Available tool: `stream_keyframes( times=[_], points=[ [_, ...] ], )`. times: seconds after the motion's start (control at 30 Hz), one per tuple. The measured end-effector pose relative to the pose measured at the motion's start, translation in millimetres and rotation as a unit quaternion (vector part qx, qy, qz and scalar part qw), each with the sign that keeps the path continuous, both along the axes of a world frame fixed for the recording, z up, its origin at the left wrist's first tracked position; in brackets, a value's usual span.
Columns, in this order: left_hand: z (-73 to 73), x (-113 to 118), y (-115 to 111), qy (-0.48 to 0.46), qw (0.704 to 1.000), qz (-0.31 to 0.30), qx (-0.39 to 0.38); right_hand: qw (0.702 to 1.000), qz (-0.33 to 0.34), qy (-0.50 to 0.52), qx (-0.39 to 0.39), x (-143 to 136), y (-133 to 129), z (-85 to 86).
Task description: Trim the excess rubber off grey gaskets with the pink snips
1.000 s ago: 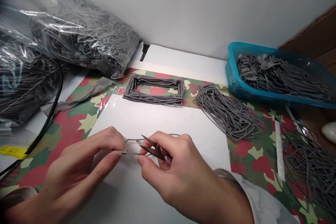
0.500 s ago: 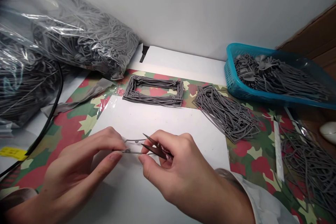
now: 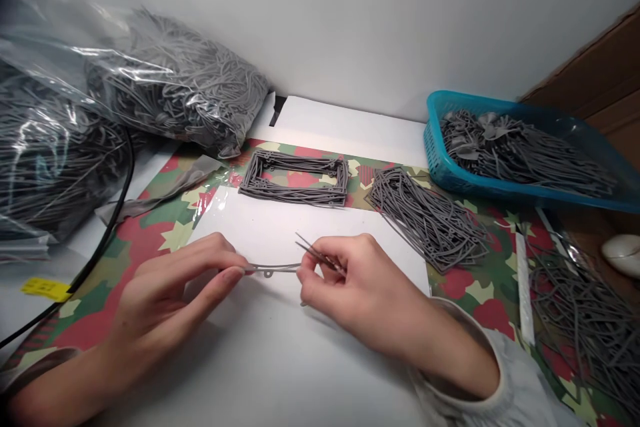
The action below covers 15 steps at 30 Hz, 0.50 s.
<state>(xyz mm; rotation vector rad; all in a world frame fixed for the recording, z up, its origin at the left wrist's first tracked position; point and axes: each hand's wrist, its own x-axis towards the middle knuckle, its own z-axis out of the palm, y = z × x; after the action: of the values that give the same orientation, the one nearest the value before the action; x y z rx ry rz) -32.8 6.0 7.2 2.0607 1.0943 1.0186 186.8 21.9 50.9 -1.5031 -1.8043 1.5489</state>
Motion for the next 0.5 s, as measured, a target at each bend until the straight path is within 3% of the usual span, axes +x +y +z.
stream_keyframes(
  times=[0.2,0.33,0.5],
  points=[
    [6.9,-1,7,0.015,0.997,0.042,0.062,0.993,0.032,0.065,-0.090,23,17,5.3],
    [16.7,-3,15,-0.010,0.989,0.121,0.086,0.994,0.002,0.087,-0.065,40,24,14.4],
    [29.6,-4,22,-0.074,0.976,0.205,0.024,0.992,-0.036,0.111,-0.039,54,24,26.6]
  ],
)
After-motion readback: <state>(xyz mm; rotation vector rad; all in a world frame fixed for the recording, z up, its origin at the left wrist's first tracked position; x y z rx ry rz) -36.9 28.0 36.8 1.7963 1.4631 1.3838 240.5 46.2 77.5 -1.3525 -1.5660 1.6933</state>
